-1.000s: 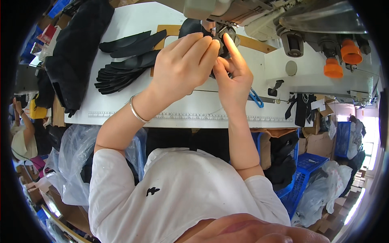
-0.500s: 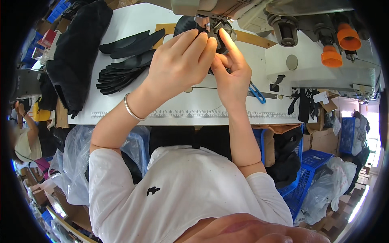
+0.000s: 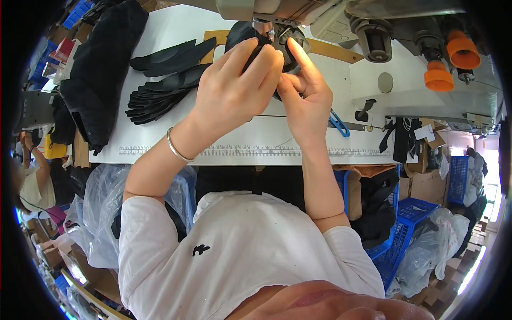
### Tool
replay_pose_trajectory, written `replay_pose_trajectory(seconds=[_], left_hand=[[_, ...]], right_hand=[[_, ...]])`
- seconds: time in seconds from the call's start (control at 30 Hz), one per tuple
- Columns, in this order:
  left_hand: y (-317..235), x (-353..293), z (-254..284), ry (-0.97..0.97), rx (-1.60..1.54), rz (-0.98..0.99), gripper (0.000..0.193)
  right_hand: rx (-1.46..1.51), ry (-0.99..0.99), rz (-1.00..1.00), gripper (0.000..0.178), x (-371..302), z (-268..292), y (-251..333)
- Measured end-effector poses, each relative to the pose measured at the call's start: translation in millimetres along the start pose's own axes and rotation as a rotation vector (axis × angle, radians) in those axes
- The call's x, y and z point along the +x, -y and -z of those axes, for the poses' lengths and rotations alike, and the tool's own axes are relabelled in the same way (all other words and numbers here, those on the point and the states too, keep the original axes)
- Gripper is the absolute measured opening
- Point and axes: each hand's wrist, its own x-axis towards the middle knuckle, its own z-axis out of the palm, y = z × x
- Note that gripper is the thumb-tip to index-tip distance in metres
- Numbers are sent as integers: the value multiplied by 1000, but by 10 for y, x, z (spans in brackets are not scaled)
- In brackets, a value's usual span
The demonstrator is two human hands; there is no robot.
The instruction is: Stitching black shoe upper components using an industrial sewing machine and measuring the result with a caliper.
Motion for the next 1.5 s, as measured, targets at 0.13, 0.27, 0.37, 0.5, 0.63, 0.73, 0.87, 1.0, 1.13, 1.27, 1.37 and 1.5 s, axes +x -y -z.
replay_pose_trajectory(seconds=[0.13,0.27,0.37,0.5,0.63,0.73,0.87,1.0,1.13,1.27,1.37,1.5], left_hand=[[-91,-22,-8,-4,84,9,24],[-255,-12,-3,42,112,144,28],[-354,-19,-56,33,92,234,27],[-347,-59,-101,13,114,209,27],[-310,-88,-103,13,78,197,25],[-298,-90,-108,-4,46,207,25],[-226,-91,-103,8,-12,218,27],[-198,-95,-77,28,-39,221,29],[-145,-100,-86,30,-56,197,29],[-81,-123,-91,11,-108,175,31],[0,-122,-98,14,-155,171,33],[89,-127,-76,13,-184,156,33]], right_hand=[[-69,36,18,58,17,84,48],[-137,78,-14,53,81,222,91],[-160,82,-7,51,137,287,92],[-200,85,41,51,181,311,85],[-290,99,83,54,204,322,83],[-320,104,91,54,194,328,121],[-358,99,119,53,198,309,140],[-343,107,113,53,207,309,136],[-358,114,112,53,219,320,147],[-424,117,116,51,220,330,157],[-418,121,119,47,208,317,146],[-368,109,132,45,196,288,105]])
